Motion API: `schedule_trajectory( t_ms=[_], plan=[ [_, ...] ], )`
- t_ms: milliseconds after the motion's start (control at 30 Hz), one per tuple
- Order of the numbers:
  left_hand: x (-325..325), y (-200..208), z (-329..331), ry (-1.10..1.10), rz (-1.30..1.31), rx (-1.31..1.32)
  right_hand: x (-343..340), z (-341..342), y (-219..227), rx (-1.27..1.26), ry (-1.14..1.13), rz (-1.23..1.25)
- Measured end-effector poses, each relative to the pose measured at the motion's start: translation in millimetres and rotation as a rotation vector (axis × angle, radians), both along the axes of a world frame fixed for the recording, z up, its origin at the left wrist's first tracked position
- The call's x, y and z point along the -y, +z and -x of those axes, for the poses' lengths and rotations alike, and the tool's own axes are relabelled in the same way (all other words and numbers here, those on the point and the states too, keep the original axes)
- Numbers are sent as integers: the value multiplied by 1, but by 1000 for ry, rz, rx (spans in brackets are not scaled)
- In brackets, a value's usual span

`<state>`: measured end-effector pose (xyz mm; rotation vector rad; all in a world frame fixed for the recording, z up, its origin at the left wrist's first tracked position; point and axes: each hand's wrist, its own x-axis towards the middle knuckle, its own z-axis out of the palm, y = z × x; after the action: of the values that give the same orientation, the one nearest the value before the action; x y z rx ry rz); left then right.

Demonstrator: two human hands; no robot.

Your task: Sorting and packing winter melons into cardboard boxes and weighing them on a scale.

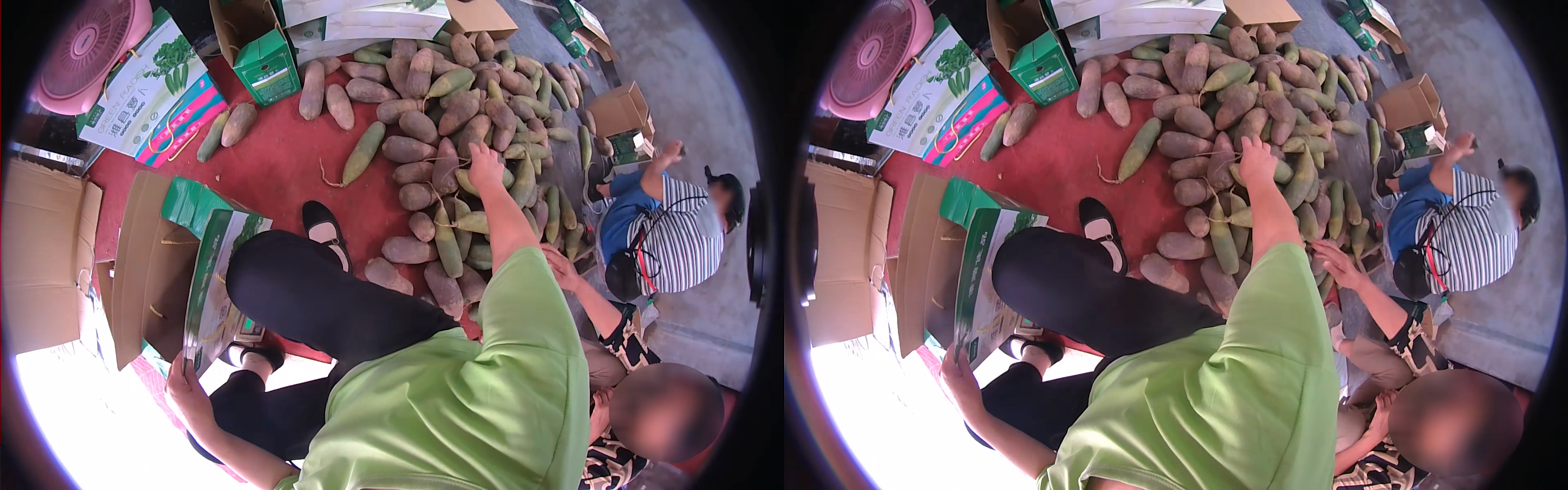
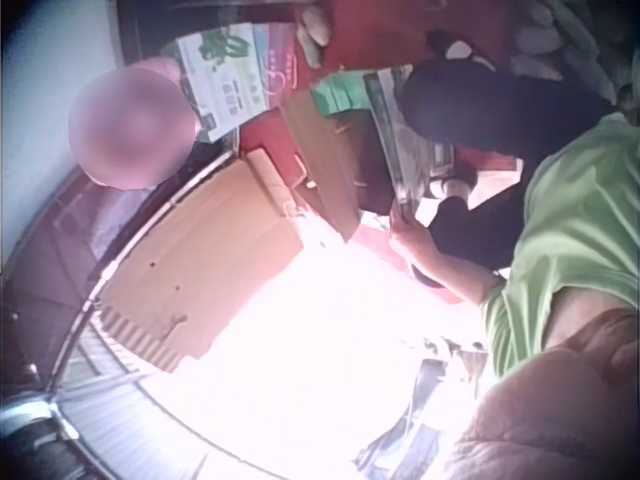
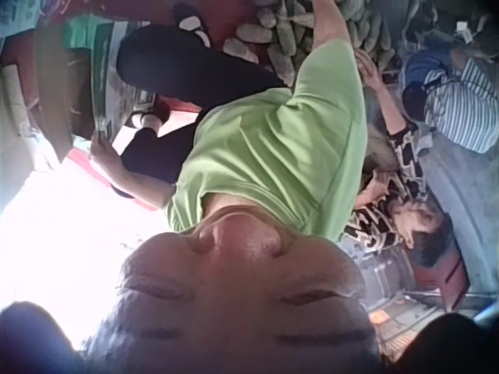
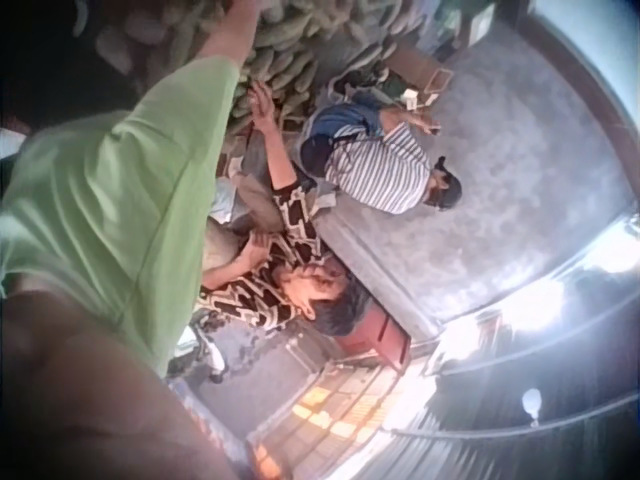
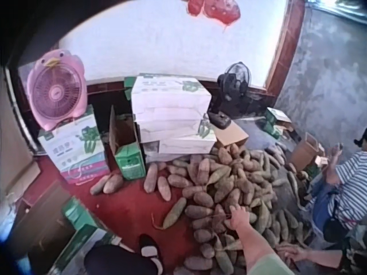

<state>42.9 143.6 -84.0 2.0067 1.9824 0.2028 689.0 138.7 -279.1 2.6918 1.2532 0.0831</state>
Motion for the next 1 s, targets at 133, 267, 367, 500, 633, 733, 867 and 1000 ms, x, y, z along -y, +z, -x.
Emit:
schedule_trajectory(
  t_ms=[133, 267, 367, 500, 633, 733, 867, 1000],
  plan=[
    [-1, -3, 7, -3, 8, 4, 1, -19, -20, -76, 110, 132],
    [-1, -4, 7, 4, 18, 24, -9, -23, -21, -202, -55, 122],
    [-2, -5, 1, -15, -37, 35, 4, -58, -46, -245, -40, 8],
    [-2, -2, -2, -7, -38, 63, 3, -49, -28, -388, -126, -173],
    [0, 2, -5, -15, -65, 29, -5, -59, -6, -600, -77, -476],
    [8, 5, -7, 69, -38, 58, -51, 20, 83, -978, -465, -587],
    [3, 15, -17, 37, -45, 120, -62, 60, 165, -1386, -133, -703],
    [1, 15, -22, 42, -68, 71, -80, 137, 260, -1618, 429, -663]
  ],
)
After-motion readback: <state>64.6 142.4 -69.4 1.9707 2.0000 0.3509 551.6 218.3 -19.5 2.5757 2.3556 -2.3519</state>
